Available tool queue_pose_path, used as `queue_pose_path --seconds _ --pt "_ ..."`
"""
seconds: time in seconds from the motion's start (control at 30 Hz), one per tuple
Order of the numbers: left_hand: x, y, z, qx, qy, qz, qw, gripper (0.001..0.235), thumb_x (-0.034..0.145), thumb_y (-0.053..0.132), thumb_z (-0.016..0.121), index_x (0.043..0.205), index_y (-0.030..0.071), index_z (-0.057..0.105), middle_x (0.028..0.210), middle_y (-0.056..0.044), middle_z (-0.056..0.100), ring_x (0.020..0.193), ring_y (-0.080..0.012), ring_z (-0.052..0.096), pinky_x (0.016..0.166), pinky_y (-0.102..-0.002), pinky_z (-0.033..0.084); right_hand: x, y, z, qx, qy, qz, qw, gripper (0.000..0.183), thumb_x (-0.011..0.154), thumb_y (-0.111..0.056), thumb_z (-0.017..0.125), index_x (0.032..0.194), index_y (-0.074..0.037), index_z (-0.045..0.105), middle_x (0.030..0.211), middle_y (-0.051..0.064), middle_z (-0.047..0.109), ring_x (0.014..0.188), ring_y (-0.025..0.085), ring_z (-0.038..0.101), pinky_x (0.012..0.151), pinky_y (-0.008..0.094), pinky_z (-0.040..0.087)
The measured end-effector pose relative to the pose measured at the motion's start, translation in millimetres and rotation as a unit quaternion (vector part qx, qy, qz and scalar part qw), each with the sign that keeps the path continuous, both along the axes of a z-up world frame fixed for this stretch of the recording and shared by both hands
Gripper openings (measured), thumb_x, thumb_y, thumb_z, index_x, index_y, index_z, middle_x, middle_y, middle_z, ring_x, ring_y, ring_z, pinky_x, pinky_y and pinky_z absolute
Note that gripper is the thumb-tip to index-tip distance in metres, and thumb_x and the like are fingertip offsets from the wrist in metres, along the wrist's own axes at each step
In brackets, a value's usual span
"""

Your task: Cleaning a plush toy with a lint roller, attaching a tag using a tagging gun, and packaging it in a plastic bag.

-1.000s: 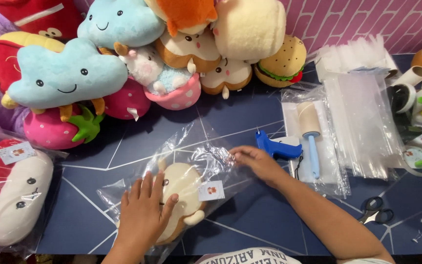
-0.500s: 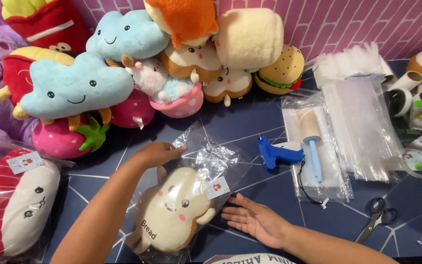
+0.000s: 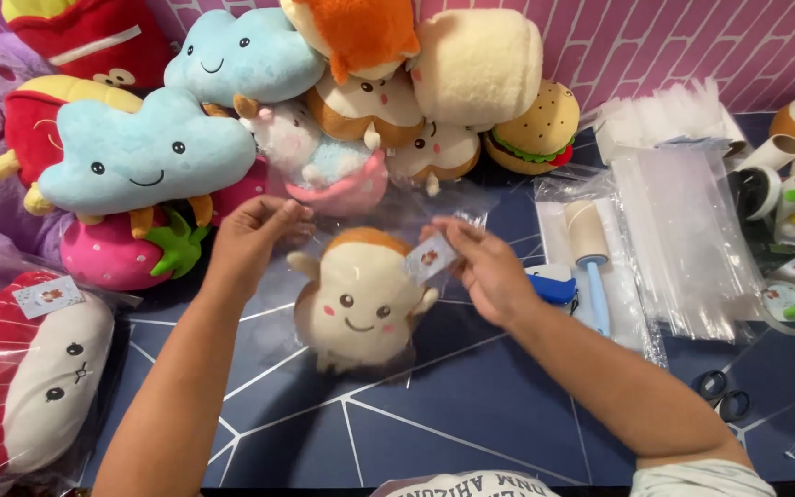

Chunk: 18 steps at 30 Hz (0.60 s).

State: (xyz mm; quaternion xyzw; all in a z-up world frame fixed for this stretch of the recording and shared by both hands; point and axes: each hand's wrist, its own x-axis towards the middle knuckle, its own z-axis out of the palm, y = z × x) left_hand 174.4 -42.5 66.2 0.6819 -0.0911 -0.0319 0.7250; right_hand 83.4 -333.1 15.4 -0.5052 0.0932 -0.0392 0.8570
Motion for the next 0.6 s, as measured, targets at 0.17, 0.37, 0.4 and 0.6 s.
queue_pose_path --seconds 0.17,0.37,0.4,0.6 --pt "-36 7 51 0.017 -0.192 0.051 0.980 0.016 0.101 0.023 0.075 0.101 0.007 0.072 0.083 -0.006 0.073 0.079 -0.0083 0.069 0.078 -0.024 0.058 11 4 95 -0.158 -0.207 -0.042 0.965 0.020 0.098 -0.022 0.070 0.113 -0.010 0.077 0.098 0.005 0.076 0.085 0.008 0.064 0.079 0.021 0.052" --pt "-48 3 35 -0.023 -0.261 0.076 0.962 0.015 0.103 0.017 0.072 0.100 0.002 0.069 0.087 -0.007 0.071 0.080 -0.0088 0.065 0.082 -0.026 0.055 5 -2 103 -0.270 -0.324 -0.040 0.906 0.025 0.103 -0.021 0.064 0.114 -0.002 0.075 0.111 0.012 0.076 0.112 0.017 0.068 0.105 0.037 0.054" --pt "-48 3 32 -0.008 -0.275 0.083 0.958 0.016 0.104 0.016 0.071 0.098 0.001 0.069 0.085 -0.008 0.071 0.079 -0.0108 0.065 0.082 -0.027 0.055 5 -2 99 -0.271 -0.321 -0.047 0.906 0.026 0.104 -0.023 0.063 0.115 -0.003 0.075 0.107 0.009 0.077 0.108 0.013 0.068 0.103 0.036 0.054" --pt "-47 -12 -14 -0.159 -0.125 0.039 0.979 0.016 0.112 0.030 0.049 0.105 0.016 0.053 0.098 -0.005 0.070 0.106 -0.0200 0.074 0.096 -0.036 0.060 1 -4 84 -0.353 -0.273 -0.071 0.892 0.026 0.102 -0.030 0.071 0.088 -0.009 0.078 0.082 0.006 0.067 0.079 0.011 0.063 0.082 0.030 0.053"
